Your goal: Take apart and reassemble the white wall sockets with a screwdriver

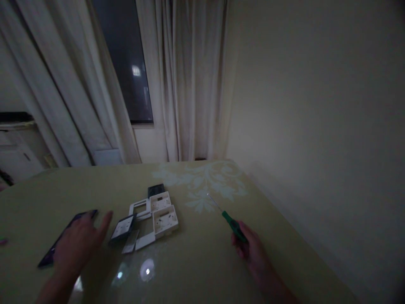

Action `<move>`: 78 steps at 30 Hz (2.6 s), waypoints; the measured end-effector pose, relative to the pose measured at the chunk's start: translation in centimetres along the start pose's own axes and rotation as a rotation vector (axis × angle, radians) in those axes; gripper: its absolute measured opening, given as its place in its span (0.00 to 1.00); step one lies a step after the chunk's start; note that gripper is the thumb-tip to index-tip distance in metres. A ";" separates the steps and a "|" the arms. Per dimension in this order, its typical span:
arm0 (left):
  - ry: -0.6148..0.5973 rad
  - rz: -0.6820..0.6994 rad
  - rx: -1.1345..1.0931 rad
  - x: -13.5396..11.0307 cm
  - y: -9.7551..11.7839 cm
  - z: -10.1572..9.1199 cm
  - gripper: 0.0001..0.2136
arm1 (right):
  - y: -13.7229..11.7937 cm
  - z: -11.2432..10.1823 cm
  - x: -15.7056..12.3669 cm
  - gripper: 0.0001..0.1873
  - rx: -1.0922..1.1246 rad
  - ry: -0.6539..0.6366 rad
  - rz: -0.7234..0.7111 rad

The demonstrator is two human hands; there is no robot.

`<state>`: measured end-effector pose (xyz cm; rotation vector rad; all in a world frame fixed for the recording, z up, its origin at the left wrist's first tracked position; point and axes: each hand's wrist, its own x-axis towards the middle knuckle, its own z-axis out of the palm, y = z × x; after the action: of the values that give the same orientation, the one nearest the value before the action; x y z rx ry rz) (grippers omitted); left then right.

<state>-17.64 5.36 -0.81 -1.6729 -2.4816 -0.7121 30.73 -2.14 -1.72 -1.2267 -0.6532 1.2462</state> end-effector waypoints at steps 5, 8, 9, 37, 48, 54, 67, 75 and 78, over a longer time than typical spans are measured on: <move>-0.165 0.076 0.031 -2.4 3.8 2.8 0.48 | 0.1 0.1 -0.4 0.34 -0.011 -0.003 -0.018; -0.182 0.111 0.115 -4.0 4.1 3.9 0.41 | 0.3 -0.2 -0.4 0.37 -0.020 0.004 -0.013; -0.176 0.130 0.137 -4.3 3.9 4.1 0.38 | 0.4 -0.2 -0.5 0.37 -0.021 0.000 -0.012; -0.159 0.346 -0.320 -4.2 2.1 7.9 0.33 | 0.9 -1.0 0.1 0.34 -0.046 0.017 -0.027; -0.142 0.329 -0.571 -3.8 4.7 4.4 0.30 | 0.9 -1.0 0.3 0.34 -0.106 -0.004 -0.071; -0.269 0.147 -1.088 -7.0 9.4 1.5 0.30 | 0.9 -0.8 0.3 0.36 -0.110 -0.022 -0.046; -0.100 0.733 -0.780 -12.3 12.7 2.9 0.24 | 0.6 -0.2 -0.2 0.36 -0.207 -0.139 -0.112; 0.120 1.199 -0.300 -13.8 13.8 2.2 0.33 | -2.4 -0.6 -2.4 0.21 -0.245 0.199 -0.657; 0.137 1.212 -0.318 -13.9 13.7 2.3 0.34 | -5.3 0.8 -3.5 0.17 -0.342 0.157 -0.898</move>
<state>0.69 -1.57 -2.43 -2.5769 -0.8927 -0.9390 30.92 -4.45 4.21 -1.0810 -1.1616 0.2932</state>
